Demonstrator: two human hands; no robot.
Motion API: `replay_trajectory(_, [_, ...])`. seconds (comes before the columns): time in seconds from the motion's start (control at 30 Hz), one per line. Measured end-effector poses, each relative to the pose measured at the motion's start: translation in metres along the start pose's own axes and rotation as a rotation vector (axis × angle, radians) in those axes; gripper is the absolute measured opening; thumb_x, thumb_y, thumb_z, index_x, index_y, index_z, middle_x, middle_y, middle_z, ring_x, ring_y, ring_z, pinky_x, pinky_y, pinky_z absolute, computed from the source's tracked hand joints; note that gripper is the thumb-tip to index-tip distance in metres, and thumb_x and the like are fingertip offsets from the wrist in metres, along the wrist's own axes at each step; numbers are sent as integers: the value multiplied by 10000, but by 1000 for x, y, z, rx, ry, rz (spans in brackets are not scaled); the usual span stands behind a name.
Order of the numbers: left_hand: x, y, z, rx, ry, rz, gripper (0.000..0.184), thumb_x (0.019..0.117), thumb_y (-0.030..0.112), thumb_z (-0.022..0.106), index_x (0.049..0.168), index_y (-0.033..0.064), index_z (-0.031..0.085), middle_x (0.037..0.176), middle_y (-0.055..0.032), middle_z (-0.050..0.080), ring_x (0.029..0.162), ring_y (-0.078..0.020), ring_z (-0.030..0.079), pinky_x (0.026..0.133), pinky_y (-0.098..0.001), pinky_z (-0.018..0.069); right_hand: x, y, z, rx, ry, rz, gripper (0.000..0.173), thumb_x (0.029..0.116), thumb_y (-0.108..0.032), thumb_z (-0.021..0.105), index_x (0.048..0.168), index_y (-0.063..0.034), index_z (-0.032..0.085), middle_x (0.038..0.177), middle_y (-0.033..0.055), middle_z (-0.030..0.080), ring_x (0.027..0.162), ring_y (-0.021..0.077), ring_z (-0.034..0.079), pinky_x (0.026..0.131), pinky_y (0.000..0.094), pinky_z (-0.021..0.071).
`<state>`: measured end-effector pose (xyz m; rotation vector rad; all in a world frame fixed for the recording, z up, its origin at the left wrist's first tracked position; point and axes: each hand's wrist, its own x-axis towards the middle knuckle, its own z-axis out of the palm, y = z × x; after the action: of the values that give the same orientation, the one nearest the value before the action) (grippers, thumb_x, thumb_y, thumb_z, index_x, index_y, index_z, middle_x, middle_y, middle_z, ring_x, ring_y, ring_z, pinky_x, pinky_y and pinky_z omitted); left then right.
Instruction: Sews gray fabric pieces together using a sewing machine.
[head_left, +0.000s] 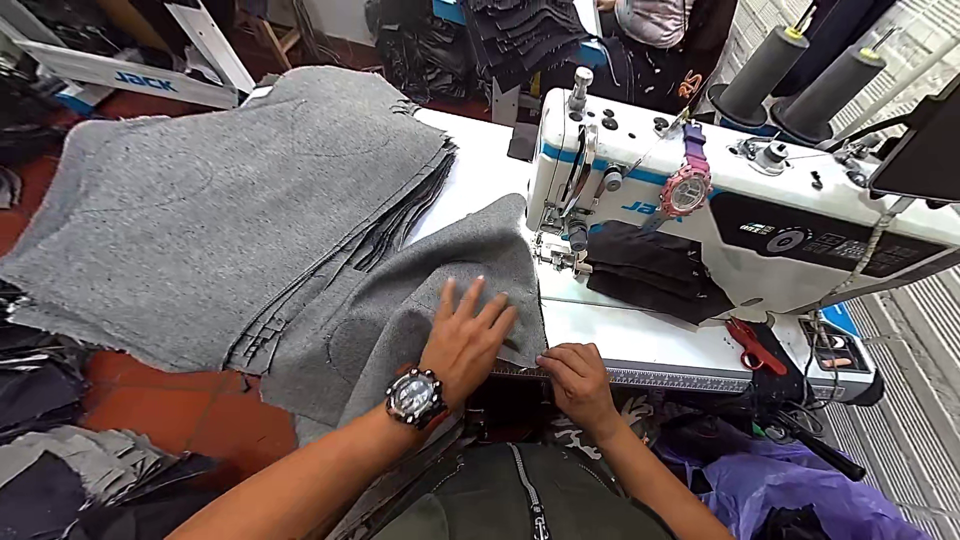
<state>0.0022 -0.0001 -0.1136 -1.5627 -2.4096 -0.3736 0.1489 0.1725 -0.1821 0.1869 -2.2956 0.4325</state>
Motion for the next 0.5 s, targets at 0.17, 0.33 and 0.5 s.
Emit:
replay_trajectory(0.17, [29,-23,18,-85,-95,208,441,945,-8,544,1341,140,670,1366,-80,667,997,-368,671,736,-499,538,-4,-5,8,34,52,82,170,956,-89,623,955,-88,792,1002,46,754,984,202,679,832,364,524])
replay_trajectory(0.33, [38,-17,6,-79,-348,216,497,965,-2,565,1425,176,617,1477,-97,578,1073,-378,659,815,-494,568,-6,-4,5,81,26,115,169,973,-105,619,967,-92,787,1025,42,746,1024,199,670,868,369,520])
replay_trajectory(0.5, [42,-24,4,-111,-412,261,525,982,21,564,1466,224,590,1541,-77,525,1085,-361,665,813,-487,571,-2,-6,1,150,-14,147,159,974,-60,616,960,-62,774,1054,70,744,1183,238,659,1003,379,538])
